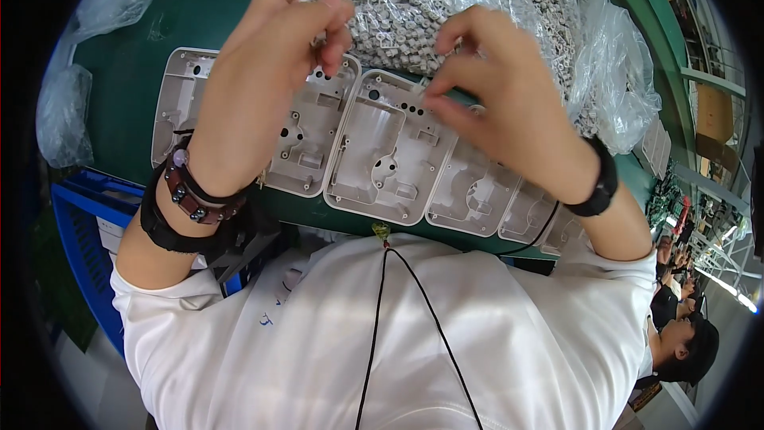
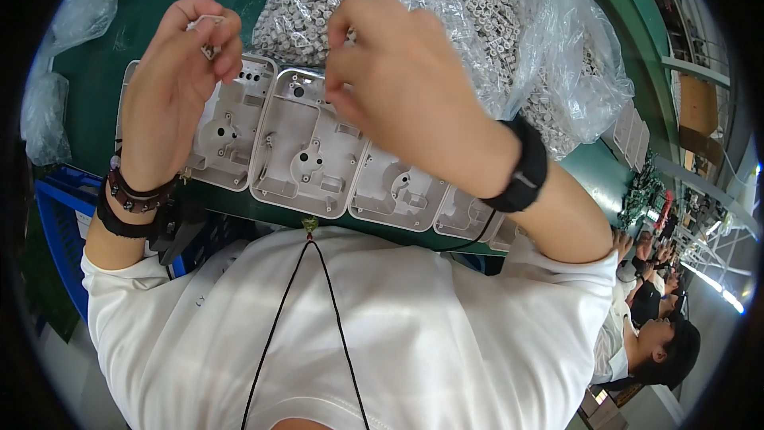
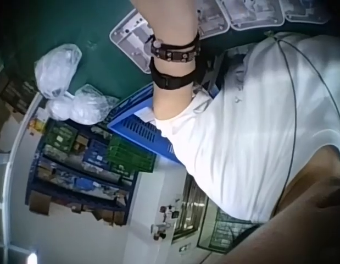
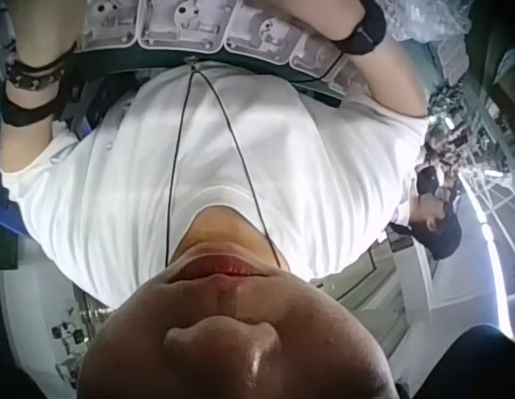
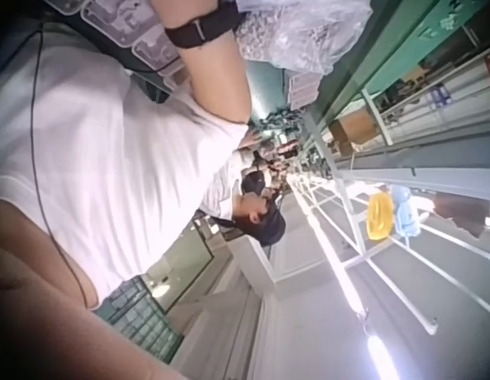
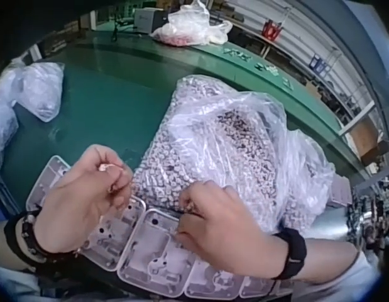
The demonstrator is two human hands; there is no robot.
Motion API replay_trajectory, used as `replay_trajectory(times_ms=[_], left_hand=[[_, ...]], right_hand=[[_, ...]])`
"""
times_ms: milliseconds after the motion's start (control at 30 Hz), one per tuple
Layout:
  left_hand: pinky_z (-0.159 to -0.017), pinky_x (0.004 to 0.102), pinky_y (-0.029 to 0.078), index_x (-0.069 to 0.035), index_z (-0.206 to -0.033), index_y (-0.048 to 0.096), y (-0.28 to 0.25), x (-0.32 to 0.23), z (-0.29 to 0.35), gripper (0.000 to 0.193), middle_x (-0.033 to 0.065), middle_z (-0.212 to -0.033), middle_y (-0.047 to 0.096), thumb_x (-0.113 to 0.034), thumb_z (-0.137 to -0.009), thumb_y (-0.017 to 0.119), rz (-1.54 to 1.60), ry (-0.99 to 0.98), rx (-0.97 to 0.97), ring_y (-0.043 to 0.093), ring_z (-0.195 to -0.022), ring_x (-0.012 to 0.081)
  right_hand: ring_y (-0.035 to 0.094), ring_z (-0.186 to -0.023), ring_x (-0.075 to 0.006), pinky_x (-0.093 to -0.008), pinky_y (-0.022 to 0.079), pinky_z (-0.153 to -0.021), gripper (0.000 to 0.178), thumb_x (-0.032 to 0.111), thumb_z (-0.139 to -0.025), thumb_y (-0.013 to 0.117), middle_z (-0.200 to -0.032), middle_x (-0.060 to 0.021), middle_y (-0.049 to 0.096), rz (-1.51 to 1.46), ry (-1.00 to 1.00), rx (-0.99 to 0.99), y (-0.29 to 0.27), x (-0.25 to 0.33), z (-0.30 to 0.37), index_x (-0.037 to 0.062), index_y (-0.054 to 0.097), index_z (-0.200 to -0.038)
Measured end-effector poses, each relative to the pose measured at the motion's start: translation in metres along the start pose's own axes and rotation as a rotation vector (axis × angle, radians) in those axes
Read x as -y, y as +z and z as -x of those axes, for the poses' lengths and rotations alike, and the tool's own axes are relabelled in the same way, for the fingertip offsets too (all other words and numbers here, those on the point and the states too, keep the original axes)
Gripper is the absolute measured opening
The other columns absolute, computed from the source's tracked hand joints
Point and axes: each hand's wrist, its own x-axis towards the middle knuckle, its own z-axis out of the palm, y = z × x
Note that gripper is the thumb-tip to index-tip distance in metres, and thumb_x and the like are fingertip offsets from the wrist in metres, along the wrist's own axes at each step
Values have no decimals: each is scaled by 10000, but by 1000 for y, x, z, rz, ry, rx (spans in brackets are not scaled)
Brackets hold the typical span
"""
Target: Assembling small electronic components into plastic housings on a production line.
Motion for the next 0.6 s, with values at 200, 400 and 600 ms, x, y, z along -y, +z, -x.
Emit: replay_trajectory(times_ms=[200,400,600], left_hand=[[-641,201,303,-34,-1010,458,3,1,-2,187,8,-809,445,-207,-952,421,43,34,-76,336,-656,62],[-568,181,272,-39,-1017,480,-3,2,-2,208,-5,-793,450,-232,-960,425,-17,60,47,311,-608,51],[-535,169,259,-37,-1043,504,-4,6,-4,217,-11,-783,468,-223,-958,432,-22,83,87,296,-578,45]], right_hand=[[460,-936,-203,-333,362,-777,45,99,-623,650,-1044,-17,498,296,-44,158,34,-4,8,77,633,-659],[440,-974,-199,-331,328,-825,63,129,-658,616,-1071,-22,498,391,-39,230,38,1,4,73,642,-642],[443,-978,-196,-330,341,-828,89,120,-692,588,-1108,-30,501,450,-107,276,33,-1,2,62,652,-669]])
